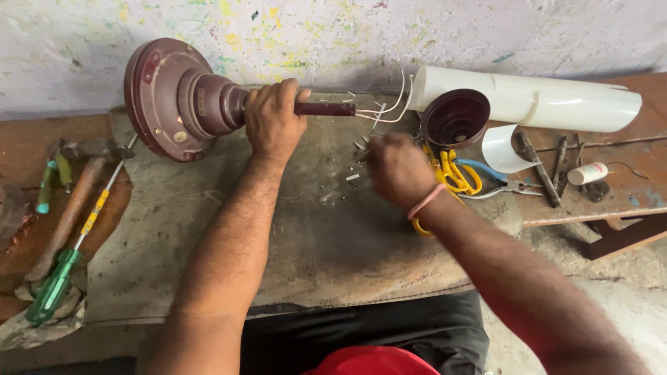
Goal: The person disassembles a ceiling fan motor and shaft assembly by unscrewing components with a screwdriver and detaching wiring by hand.
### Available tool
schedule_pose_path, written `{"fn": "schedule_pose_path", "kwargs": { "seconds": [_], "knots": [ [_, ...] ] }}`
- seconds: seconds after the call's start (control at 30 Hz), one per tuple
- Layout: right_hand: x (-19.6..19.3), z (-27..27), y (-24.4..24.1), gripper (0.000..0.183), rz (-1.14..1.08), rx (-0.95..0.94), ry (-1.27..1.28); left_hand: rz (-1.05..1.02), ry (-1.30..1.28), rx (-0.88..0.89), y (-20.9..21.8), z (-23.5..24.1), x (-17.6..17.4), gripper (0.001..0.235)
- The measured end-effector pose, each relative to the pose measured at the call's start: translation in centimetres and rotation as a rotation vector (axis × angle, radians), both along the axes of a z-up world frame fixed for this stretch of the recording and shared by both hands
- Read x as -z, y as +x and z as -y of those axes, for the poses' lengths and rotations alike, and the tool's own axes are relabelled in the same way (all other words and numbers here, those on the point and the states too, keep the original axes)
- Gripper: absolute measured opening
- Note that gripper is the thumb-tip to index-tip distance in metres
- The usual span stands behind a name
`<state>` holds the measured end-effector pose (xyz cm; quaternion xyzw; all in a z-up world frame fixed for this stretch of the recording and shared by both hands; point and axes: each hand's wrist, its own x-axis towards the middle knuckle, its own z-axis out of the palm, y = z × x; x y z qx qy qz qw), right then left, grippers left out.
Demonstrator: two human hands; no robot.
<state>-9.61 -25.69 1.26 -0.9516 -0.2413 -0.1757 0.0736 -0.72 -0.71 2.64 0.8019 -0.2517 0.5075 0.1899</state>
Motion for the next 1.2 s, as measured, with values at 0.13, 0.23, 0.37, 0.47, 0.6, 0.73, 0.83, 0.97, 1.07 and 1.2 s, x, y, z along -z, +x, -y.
{"fn": "schedule_pose_path", "kwargs": {
  "seconds": [0.13,0.23,0.37,0.47,0.6,0.73,0.83,0.97,1.07,1.2],
  "knots": [
    [-2.5,2.2,-0.2,0.03,0.158,0.112,0.031,0.0,0.009,-0.026,0.1,-0.1,-0.1,0.026],
    [-3.6,0.9,-2.8,0.04,0.309,0.047,0.047,-0.001,0.007,0.015,0.0,-0.1,0.1,0.027],
    [-2.2,-4.4,-7.5,0.036,-0.01,-0.098,0.409,-0.068,0.048,0.035,0.0,0.3,0.6,0.028],
    [-2.7,-6.6,-5.8,0.054,0.28,-0.137,0.432,-0.073,0.079,0.08,-0.5,0.3,0.9,0.036],
    [-2.9,-8.1,-1.2,0.049,0.61,0.093,0.245,-0.069,0.093,0.108,-0.6,-0.2,1.1,0.042],
    [-1.1,-8.2,1.1,0.036,0.519,0.057,0.274,-0.152,0.125,0.129,-0.9,-0.1,1.2,0.043],
    [0.1,-7.8,1.4,0.034,0.498,0.023,0.306,-0.283,0.262,0.039,-2.0,-0.3,0.3,0.057],
    [0.4,-7.8,2.1,0.033,0.474,0.005,0.366,-0.342,0.577,-0.09,-3.8,-3.6,-3.6,0.103],
    [0.5,-7.9,2.0,0.035,0.482,-0.009,0.413,-0.419,0.888,-0.336,-3.6,-8.1,-8.0,0.12],
    [-0.2,-8.1,1.7,0.034,0.504,0.0,0.439,-0.423,1.097,-0.42,-3.9,-9.3,-9.7,0.122]
  ]
}}
